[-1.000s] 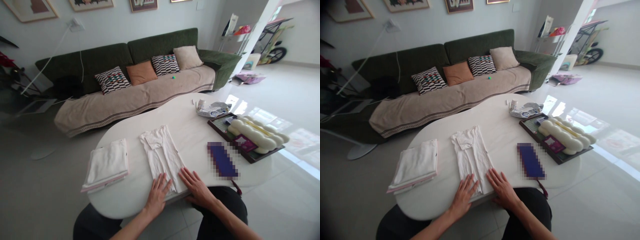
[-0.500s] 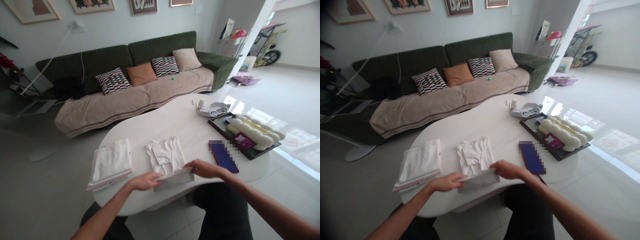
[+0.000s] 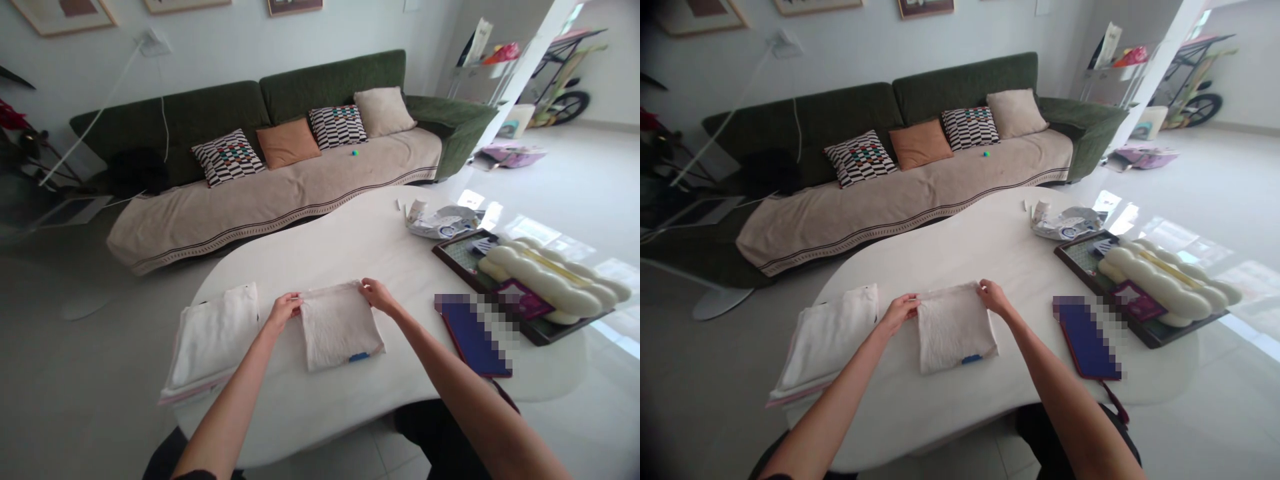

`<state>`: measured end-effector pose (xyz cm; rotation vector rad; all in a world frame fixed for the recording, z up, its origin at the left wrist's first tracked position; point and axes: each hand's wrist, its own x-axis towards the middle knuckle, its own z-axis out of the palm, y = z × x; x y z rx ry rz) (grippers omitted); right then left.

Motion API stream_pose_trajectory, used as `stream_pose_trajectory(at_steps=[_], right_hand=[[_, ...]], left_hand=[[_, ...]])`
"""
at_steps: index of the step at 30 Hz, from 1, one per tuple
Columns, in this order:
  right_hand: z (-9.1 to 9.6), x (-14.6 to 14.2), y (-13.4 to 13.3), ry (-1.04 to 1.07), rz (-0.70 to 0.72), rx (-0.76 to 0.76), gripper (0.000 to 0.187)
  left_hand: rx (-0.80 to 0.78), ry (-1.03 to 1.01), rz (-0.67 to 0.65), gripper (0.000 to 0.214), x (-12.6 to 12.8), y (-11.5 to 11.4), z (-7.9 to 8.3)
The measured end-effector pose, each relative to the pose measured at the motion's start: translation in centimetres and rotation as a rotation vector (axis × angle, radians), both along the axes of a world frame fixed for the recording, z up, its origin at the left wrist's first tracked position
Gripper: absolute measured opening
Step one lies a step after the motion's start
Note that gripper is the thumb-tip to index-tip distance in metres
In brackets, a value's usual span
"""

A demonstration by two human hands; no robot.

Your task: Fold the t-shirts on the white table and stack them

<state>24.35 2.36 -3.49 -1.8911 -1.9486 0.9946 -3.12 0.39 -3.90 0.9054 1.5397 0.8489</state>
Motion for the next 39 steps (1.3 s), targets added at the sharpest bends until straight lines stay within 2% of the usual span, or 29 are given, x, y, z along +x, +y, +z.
stream_pose_trajectory(at_steps=[4,8,10,14,17,20,23,25,29,32,34,36,39], right_hand=[[0.4,-0.9,-0.1,-0.105,-0.075,0.136,0.023],[0.9,-2.7,-1.8,-0.196,-0.093,0.265,0.035],[0.6,-3.6,-3.2,-0.200,-0.013,0.324,0.039],[-1.3,-4.2,-5.1,-0.288,0.252,0.382,0.053],[-1.9,-3.9,-5.0,-0.378,0.276,0.331,0.059],[-1.0,-4.7,-5.0,-0.414,0.245,0.308,0.059],[-0.1,-6.9,-6.1,-0.378,0.247,0.391,0.062],[-0.2,-8.4,-7.1,-0.337,0.290,0.383,0.063],[-0.5,-9.5,-8.2,-0.300,0.326,0.212,0.062],[0.2,-9.7,-8.5,-0.226,0.346,0.102,0.068],[1.0,-10.1,-9.3,-0.087,0.264,0.085,0.076],[1.7,-10.8,-10.3,0.137,0.151,0.116,0.081],[2.7,-11.5,-11.5,0.512,-0.037,0.202,0.074]], left_hand=[[0.084,0.183,0.058,0.016,0.7,0.4,-0.9],[0.178,0.394,0.091,0.012,1.2,0.0,-1.5],[0.208,0.473,0.098,0.012,1.2,-0.4,-1.7],[0.251,0.600,0.111,0.019,1.5,-1.4,-1.8],[0.236,0.794,0.094,0.031,2.0,-1.7,-1.8],[0.159,0.906,0.032,0.036,2.5,-1.5,-1.4],[0.094,0.859,0.005,0.038,2.6,-1.4,-0.8],[0.060,0.827,-0.013,0.032,2.2,-1.5,-0.5],[0.042,0.729,-0.049,0.016,1.6,-1.9,0.3],[0.041,0.608,-0.046,0.012,1.9,-2.6,1.2],[0.037,0.503,-0.056,0.014,2.6,-3.5,2.0],[0.042,0.396,-0.088,0.018,3.5,-4.7,3.2],[0.094,0.140,-0.237,0.028,4.6,-7.0,6.2]])
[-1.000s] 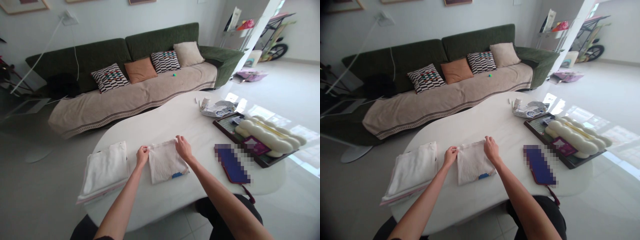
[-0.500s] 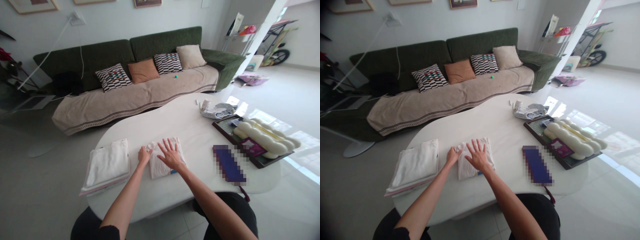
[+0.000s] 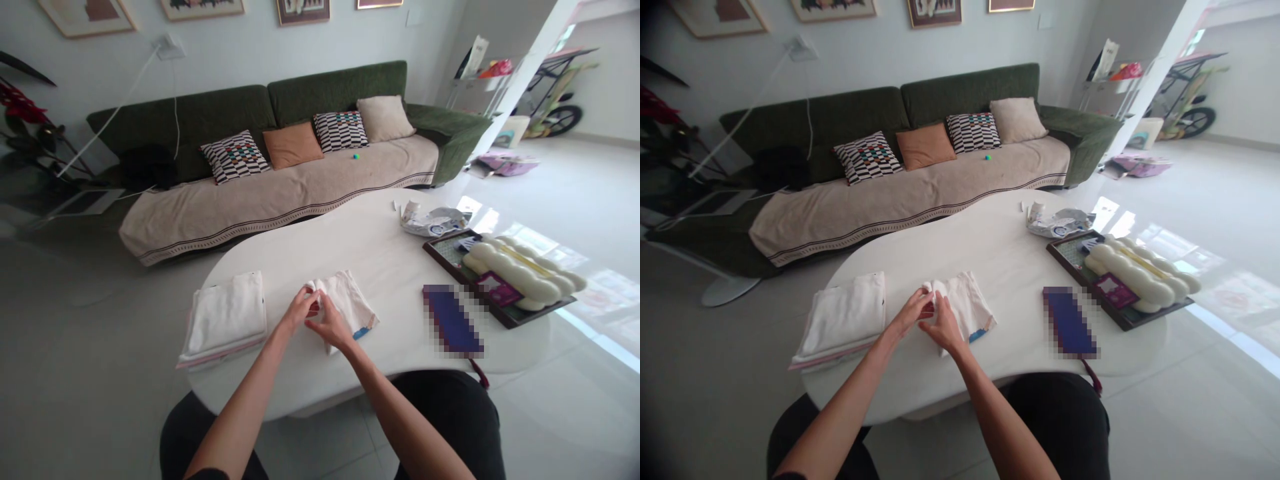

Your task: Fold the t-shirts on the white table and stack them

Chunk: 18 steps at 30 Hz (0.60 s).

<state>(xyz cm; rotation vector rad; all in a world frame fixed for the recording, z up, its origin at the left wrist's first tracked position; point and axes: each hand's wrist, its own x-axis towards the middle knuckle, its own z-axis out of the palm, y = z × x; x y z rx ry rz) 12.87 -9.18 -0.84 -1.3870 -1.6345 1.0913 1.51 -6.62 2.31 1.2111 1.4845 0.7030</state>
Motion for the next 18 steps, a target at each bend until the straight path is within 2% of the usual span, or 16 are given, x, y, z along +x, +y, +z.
stream_pose_trajectory(at_steps=[2,4,7,9,10,12,15,17,18], right_hand=[[0.9,0.3,0.0,0.233,-0.104,-0.034,0.062],[2.0,1.3,0.7,0.371,-0.131,-0.103,0.050],[3.3,4.0,2.1,0.395,-0.088,-0.172,0.045],[3.6,6.5,3.0,0.364,-0.081,-0.202,0.044],[3.6,7.9,3.3,0.336,-0.085,-0.214,0.042],[3.1,10.5,3.6,0.260,-0.112,-0.232,0.041],[2.1,13.1,3.3,0.107,-0.227,-0.211,0.048],[1.3,13.2,2.4,0.013,-0.315,-0.159,0.055],[0.8,12.8,1.8,-0.071,-0.312,-0.108,0.056]], left_hand=[[0.043,-0.147,-0.146,0.034,0.4,-1.3,2.6],[0.160,-0.192,-0.226,0.036,0.4,-2.2,5.2],[0.449,-0.146,-0.136,0.037,-0.5,-2.2,7.9],[0.607,-0.047,-0.016,0.038,-1.5,-1.6,8.1],[0.647,0.024,0.024,0.038,-2.0,-1.3,7.5],[0.640,0.188,0.025,0.041,-2.7,-0.9,5.3],[0.506,0.448,-0.134,0.045,-2.7,-1.4,0.3],[0.404,0.606,-0.253,0.050,-1.9,-2.3,-2.9],[0.362,0.673,-0.302,0.054,-1.5,-2.8,-4.2]])
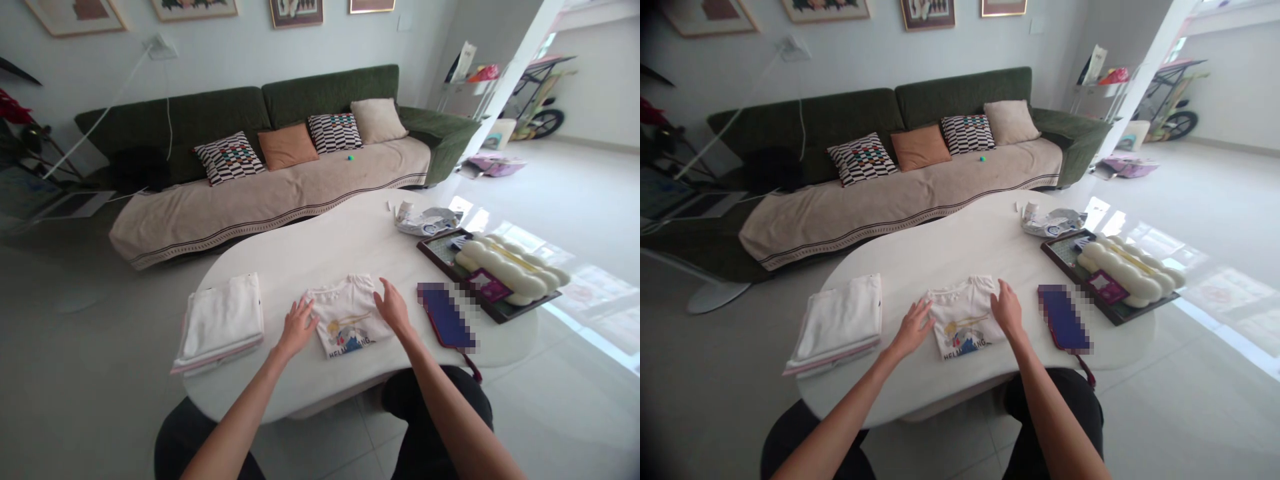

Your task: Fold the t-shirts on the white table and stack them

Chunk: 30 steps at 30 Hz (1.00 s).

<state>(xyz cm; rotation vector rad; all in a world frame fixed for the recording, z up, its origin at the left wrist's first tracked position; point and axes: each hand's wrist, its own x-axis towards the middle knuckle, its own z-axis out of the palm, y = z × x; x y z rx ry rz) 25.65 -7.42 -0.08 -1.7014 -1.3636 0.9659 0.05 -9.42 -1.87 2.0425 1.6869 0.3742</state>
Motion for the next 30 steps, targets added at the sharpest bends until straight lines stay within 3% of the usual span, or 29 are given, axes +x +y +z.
stream_pose_trajectory(at_steps=[3,6,9,13,16,20,24,30], right_hand=[[-1.9,-2.4,-2.1,-0.432,0.268,0.136,0.055],[-4.1,-4.2,-3.5,-0.786,0.474,0.150,0.061],[-5.1,-4.6,-3.5,-0.898,0.458,0.072,0.063],[-4.2,-5.1,-2.9,-0.921,0.395,0.008,0.066],[-3.5,-6.6,-3.3,-0.888,0.302,0.032,0.070],[-4.2,-8.4,-3.5,-0.848,0.245,0.021,0.073],[-5.0,-7.3,-0.5,-0.841,0.248,0.010,0.072],[-5.4,-2.4,7.5,-0.861,0.304,0.013,0.071]], left_hand=[[-0.048,0.176,-0.049,0.066,1.4,-0.9,-2.4],[-0.016,0.294,-0.103,0.072,2.3,-0.5,-3.1],[-0.015,0.359,-0.157,0.075,2.4,1.1,-2.9],[-0.030,0.370,-0.222,0.071,2.1,3.0,-2.0],[0.050,0.302,-0.243,0.057,1.6,3.4,-1.7],[0.095,0.255,-0.209,0.052,1.3,3.8,-2.3],[0.141,0.238,-0.147,0.051,1.7,6.0,-3.0],[0.244,0.289,-0.019,0.047,2.3,8.2,-4.6]])
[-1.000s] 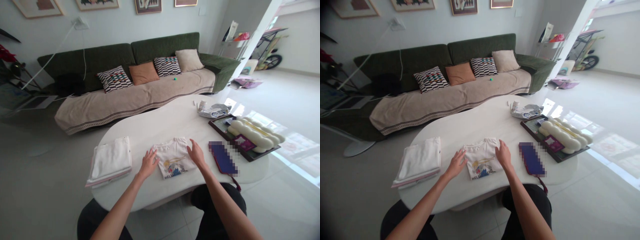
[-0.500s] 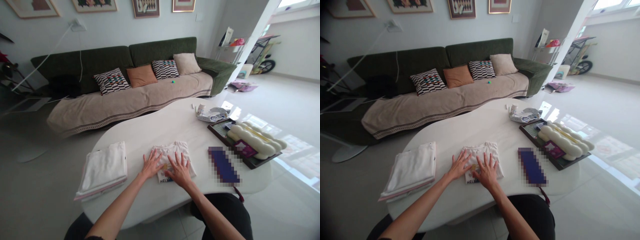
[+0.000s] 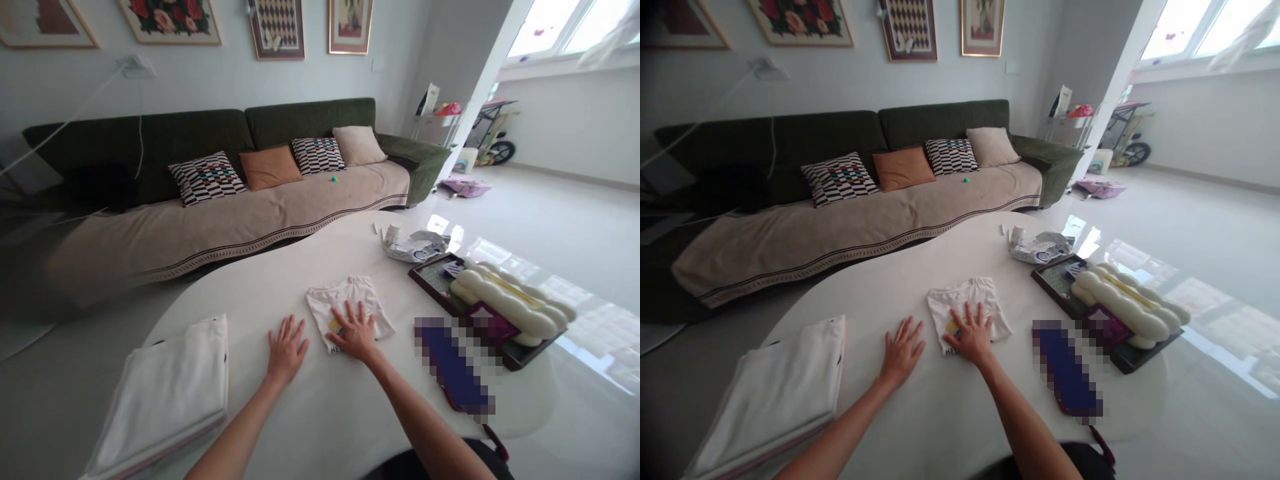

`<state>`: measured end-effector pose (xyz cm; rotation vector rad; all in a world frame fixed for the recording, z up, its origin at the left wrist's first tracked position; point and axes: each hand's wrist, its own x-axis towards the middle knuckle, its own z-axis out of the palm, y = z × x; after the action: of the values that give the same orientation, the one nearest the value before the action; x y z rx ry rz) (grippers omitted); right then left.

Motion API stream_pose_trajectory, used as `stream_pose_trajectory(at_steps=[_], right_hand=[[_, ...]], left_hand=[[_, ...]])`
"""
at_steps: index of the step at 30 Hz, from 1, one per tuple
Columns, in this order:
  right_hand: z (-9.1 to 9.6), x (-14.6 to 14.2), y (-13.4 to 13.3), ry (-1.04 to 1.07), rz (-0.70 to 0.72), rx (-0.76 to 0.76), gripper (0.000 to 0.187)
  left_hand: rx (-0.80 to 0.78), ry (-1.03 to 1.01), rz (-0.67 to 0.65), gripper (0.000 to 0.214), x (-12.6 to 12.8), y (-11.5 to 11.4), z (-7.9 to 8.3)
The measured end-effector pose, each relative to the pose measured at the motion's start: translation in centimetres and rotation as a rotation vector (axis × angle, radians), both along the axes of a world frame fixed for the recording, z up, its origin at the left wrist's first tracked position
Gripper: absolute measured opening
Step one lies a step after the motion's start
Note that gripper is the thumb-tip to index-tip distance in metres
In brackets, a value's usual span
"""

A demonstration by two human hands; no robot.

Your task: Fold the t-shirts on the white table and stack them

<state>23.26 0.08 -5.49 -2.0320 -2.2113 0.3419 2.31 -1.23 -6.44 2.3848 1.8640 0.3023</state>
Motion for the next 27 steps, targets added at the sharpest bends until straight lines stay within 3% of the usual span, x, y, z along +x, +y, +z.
stream_pose_trajectory(at_steps=[3,9,13,16,18,20,22,27], right_hand=[[-0.3,2.2,4.6,-0.013,-0.006,0.034,0.067],[-0.8,6.5,12.9,0.017,-0.031,0.092,0.061],[-0.9,9.0,16.4,0.078,-0.019,0.173,0.059],[-0.7,9.4,17.4,0.093,-0.020,0.192,0.059],[-0.4,8.3,16.4,0.099,-0.023,0.212,0.057],[-0.1,6.1,13.6,0.101,-0.011,0.232,0.051],[0.3,3.2,8.9,0.106,0.038,0.212,0.045],[1.4,-2.6,-6.1,0.107,0.213,0.033,0.040]], left_hand=[[0.054,-0.006,0.002,0.046,-0.1,0.0,-0.7],[0.019,-0.033,0.003,0.046,-0.4,0.4,-1.0],[-0.033,-0.053,0.016,0.046,-0.4,0.4,-0.8],[-0.061,-0.064,0.025,0.046,-0.3,0.4,-0.5],[-0.065,-0.071,0.026,0.046,-0.3,0.4,-0.4],[-0.065,-0.082,0.026,0.045,-0.4,0.3,-0.3],[-0.063,-0.098,0.029,0.044,-0.3,0.1,-0.1],[-0.092,-0.121,0.030,0.042,0.3,-0.1,1.0]])
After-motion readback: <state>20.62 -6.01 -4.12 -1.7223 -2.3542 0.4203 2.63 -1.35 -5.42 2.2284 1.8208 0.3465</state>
